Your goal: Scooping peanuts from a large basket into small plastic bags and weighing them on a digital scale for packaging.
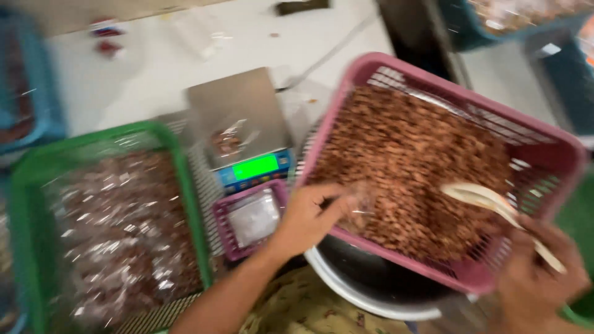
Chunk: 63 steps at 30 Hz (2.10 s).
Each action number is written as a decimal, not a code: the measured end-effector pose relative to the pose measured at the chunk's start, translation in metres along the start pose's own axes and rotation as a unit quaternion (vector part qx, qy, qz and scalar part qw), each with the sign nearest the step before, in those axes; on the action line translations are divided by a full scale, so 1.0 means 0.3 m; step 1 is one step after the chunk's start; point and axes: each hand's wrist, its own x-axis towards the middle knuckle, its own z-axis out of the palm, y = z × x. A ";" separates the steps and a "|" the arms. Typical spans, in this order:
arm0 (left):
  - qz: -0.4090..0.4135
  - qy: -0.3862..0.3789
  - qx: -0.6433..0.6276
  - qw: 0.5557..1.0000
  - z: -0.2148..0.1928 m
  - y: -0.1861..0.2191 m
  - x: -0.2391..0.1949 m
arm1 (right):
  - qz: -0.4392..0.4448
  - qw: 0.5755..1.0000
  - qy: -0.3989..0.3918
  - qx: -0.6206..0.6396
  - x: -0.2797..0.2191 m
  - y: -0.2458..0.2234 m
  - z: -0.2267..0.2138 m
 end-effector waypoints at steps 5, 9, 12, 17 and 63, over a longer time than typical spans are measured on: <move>0.143 0.162 0.318 0.923 -0.438 -0.306 0.163 | 0.071 0.996 -0.050 0.031 -0.017 -0.056 0.034; 0.019 0.001 0.381 0.924 -0.681 -0.374 0.285 | 0.042 0.994 -0.092 0.046 -0.022 -0.038 0.041; -0.137 0.042 0.287 0.947 -0.684 -0.334 0.268 | 0.065 0.992 -0.105 0.030 -0.018 -0.074 0.036; 0.090 0.138 0.184 0.969 -0.663 -0.330 0.213 | 0.036 0.970 -0.112 -0.211 -0.012 0.035 0.030; -0.048 -0.141 -0.180 0.972 0.193 0.012 0.054 | -0.030 0.997 -0.016 0.076 0.092 -0.240 0.056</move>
